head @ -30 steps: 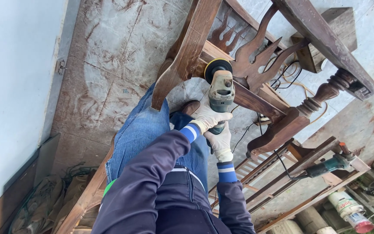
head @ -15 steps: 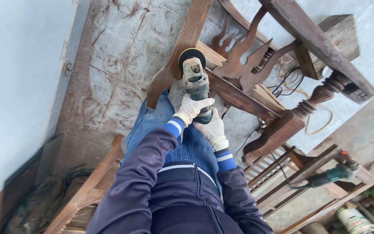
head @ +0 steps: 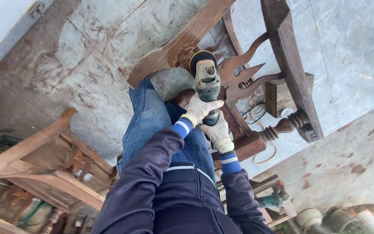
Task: The person uses an angle grinder fitted with a sanding disc to sand the frame of a carved wooden chair, moving the tool along the rails and legs. They reposition around the chair and continue sanding different surfaces of the wooden frame.
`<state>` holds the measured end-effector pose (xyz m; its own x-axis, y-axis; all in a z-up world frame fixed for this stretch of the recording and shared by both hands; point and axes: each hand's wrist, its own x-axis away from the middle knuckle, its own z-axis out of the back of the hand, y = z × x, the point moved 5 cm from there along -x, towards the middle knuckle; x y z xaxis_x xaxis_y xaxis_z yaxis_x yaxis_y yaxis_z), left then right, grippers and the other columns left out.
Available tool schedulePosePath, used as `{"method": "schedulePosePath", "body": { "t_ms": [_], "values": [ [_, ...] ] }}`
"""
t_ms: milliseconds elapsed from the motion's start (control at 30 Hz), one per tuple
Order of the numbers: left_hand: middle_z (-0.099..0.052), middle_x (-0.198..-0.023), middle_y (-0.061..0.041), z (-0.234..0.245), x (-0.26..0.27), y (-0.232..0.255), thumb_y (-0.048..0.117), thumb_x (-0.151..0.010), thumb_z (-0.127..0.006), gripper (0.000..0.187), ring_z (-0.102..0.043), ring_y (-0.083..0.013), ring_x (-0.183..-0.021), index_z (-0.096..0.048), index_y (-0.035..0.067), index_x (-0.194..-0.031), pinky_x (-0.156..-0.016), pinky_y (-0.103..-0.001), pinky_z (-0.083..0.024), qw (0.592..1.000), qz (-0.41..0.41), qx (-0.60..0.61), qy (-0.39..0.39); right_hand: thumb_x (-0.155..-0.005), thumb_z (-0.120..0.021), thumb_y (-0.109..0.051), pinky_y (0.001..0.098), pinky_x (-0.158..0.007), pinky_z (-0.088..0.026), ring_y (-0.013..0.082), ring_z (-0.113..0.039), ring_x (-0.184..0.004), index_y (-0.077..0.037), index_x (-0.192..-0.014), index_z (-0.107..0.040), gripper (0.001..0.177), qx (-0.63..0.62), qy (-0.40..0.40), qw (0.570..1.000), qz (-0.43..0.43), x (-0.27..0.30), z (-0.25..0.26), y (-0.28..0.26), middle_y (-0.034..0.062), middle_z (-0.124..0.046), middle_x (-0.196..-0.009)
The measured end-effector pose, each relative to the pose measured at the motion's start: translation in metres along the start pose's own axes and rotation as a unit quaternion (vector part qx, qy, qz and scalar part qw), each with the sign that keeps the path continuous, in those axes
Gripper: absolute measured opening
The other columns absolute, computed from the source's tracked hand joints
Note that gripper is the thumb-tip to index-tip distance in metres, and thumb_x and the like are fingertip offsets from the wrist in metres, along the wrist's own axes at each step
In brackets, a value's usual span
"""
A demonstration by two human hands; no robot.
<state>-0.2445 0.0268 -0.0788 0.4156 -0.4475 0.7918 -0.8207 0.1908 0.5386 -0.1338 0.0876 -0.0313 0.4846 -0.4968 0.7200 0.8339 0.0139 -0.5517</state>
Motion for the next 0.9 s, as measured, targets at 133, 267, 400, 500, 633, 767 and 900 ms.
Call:
{"method": "schedulePosePath", "body": {
  "t_ms": [133, 267, 400, 500, 633, 767, 900],
  "values": [
    [-0.073, -0.109, -0.005, -0.002, -0.007, -0.002, 0.022, -0.066, -0.093, 0.058, -0.069, -0.0162, -0.097, -0.068, 0.007, -0.116, -0.086, -0.033, -0.058, 0.999, -0.022, 0.041, 0.005, -0.061, -0.089, -0.028, 0.0348, -0.086, -0.056, 0.0208, -0.071, -0.096, -0.005, -0.118, -0.058, 0.069, 0.055, -0.020, 0.998, 0.012, -0.014, 0.011, -0.004, 0.0098, -0.074, -0.105],
    [-0.075, -0.105, -0.007, -0.002, -0.012, 0.007, 0.022, -0.067, -0.092, 0.052, -0.070, -0.0171, -0.092, -0.071, 0.006, -0.111, -0.083, -0.035, -0.059, 0.997, -0.043, 0.063, 0.026, -0.061, -0.090, -0.030, 0.0354, -0.085, -0.057, 0.0218, -0.071, -0.095, -0.006, -0.119, -0.058, 0.070, 0.051, -0.035, 0.997, 0.034, -0.022, 0.015, -0.018, 0.0102, -0.073, -0.104],
    [-0.074, -0.106, -0.006, 0.002, -0.019, 0.013, 0.022, -0.066, -0.092, 0.053, -0.069, -0.0165, -0.092, -0.070, 0.007, -0.112, -0.083, -0.034, -0.058, 0.994, -0.069, 0.071, 0.038, -0.062, -0.090, -0.033, 0.0353, -0.084, -0.057, 0.0210, -0.071, -0.094, -0.006, -0.120, -0.056, 0.072, 0.053, -0.033, 0.997, 0.048, -0.028, 0.013, -0.030, 0.0095, -0.073, -0.104],
    [-0.074, -0.105, -0.006, 0.004, -0.015, 0.026, 0.024, -0.066, -0.092, 0.053, -0.069, -0.0165, -0.093, -0.070, 0.007, -0.112, -0.085, -0.034, -0.058, 0.995, -0.079, 0.041, 0.038, -0.063, -0.091, -0.033, 0.0355, -0.084, -0.058, 0.0208, -0.072, -0.094, -0.005, -0.115, -0.058, 0.068, 0.074, -0.038, 0.996, 0.021, -0.032, 0.010, -0.029, 0.0095, -0.074, -0.103],
    [-0.074, -0.104, -0.007, 0.009, -0.010, 0.021, 0.025, -0.067, -0.092, 0.052, -0.069, -0.0171, -0.092, -0.070, 0.006, -0.110, -0.085, -0.034, -0.058, 0.996, -0.073, 0.045, 0.034, -0.062, -0.090, -0.033, 0.0354, -0.084, -0.058, 0.0209, -0.073, -0.094, -0.006, -0.115, -0.057, 0.068, 0.055, -0.038, 0.997, 0.037, -0.029, 0.006, -0.023, 0.0095, -0.075, -0.103],
    [-0.074, -0.104, -0.006, 0.020, -0.005, 0.009, 0.026, -0.067, -0.092, 0.052, -0.070, -0.0162, -0.091, -0.070, 0.008, -0.110, -0.085, -0.034, -0.058, 0.996, -0.054, 0.039, 0.052, -0.062, -0.089, -0.030, 0.0359, -0.084, -0.057, 0.0218, -0.073, -0.093, -0.007, -0.118, -0.057, 0.068, 0.089, -0.053, 0.994, 0.017, -0.021, 0.000, -0.029, 0.0106, -0.075, -0.102],
    [-0.076, -0.105, -0.006, 0.025, -0.002, 0.018, 0.029, -0.068, -0.092, 0.052, -0.071, -0.0173, -0.092, -0.071, 0.007, -0.110, -0.086, -0.034, -0.059, 0.997, -0.054, 0.003, 0.046, -0.065, -0.089, -0.029, 0.0360, -0.084, -0.057, 0.0210, -0.073, -0.094, -0.007, -0.120, -0.058, 0.067, 0.088, -0.042, 0.995, 0.014, -0.019, -0.006, -0.028, 0.0105, -0.075, -0.102]
  ]
}}
